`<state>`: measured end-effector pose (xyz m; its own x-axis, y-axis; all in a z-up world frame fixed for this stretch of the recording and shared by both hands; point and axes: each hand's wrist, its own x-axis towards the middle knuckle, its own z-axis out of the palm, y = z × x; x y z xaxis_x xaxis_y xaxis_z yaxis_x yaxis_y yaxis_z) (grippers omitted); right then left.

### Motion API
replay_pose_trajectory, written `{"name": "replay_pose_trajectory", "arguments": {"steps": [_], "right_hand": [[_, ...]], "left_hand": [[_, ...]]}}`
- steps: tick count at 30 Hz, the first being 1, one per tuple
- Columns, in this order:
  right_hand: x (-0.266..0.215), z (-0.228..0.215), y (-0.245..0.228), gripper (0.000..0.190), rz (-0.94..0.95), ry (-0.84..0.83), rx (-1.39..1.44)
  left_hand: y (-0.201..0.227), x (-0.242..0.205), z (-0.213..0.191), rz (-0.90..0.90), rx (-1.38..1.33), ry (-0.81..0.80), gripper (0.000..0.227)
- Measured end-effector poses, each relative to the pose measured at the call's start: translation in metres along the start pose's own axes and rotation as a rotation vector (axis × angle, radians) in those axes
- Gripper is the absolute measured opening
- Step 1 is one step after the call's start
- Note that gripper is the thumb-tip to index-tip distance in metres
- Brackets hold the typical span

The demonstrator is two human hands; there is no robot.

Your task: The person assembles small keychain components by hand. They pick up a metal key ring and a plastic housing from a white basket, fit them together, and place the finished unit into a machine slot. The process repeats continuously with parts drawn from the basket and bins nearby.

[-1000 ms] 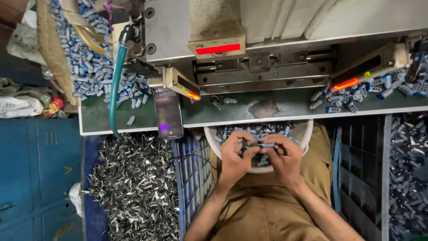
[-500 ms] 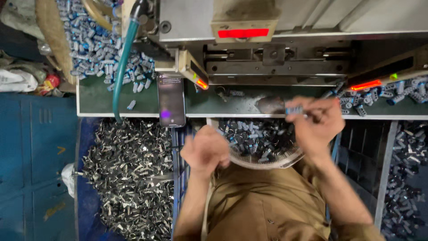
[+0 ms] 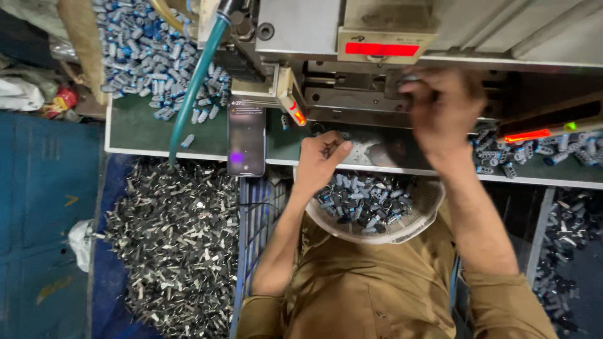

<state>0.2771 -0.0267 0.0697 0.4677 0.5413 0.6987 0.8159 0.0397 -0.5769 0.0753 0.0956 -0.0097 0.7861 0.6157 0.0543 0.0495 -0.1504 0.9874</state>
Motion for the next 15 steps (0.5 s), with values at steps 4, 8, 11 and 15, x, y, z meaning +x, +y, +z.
{"name": "replay_pose_trajectory", "arguments": {"steps": [4, 8, 11, 15], "right_hand": [[0.016, -0.001, -0.007, 0.018, -0.103, -0.178, -0.115], [0.028, -0.025, -0.047, 0.022, -0.103, -0.249, -0.168], [0.013, -0.059, -0.086, 0.034, -0.175, -0.241, -0.469], [-0.022, -0.109, -0.066, 0.023, -0.005, -0.038, -0.558]], "left_hand": [[0.0, -0.001, -0.005, -0.028, -0.01, -0.014, 0.026], [0.001, -0.003, -0.004, -0.021, -0.01, -0.007, 0.026], [0.001, -0.002, -0.003, -0.065, -0.064, 0.012, 0.025], [-0.002, -0.001, -0.007, -0.044, -0.048, -0.005, 0.024]]}}
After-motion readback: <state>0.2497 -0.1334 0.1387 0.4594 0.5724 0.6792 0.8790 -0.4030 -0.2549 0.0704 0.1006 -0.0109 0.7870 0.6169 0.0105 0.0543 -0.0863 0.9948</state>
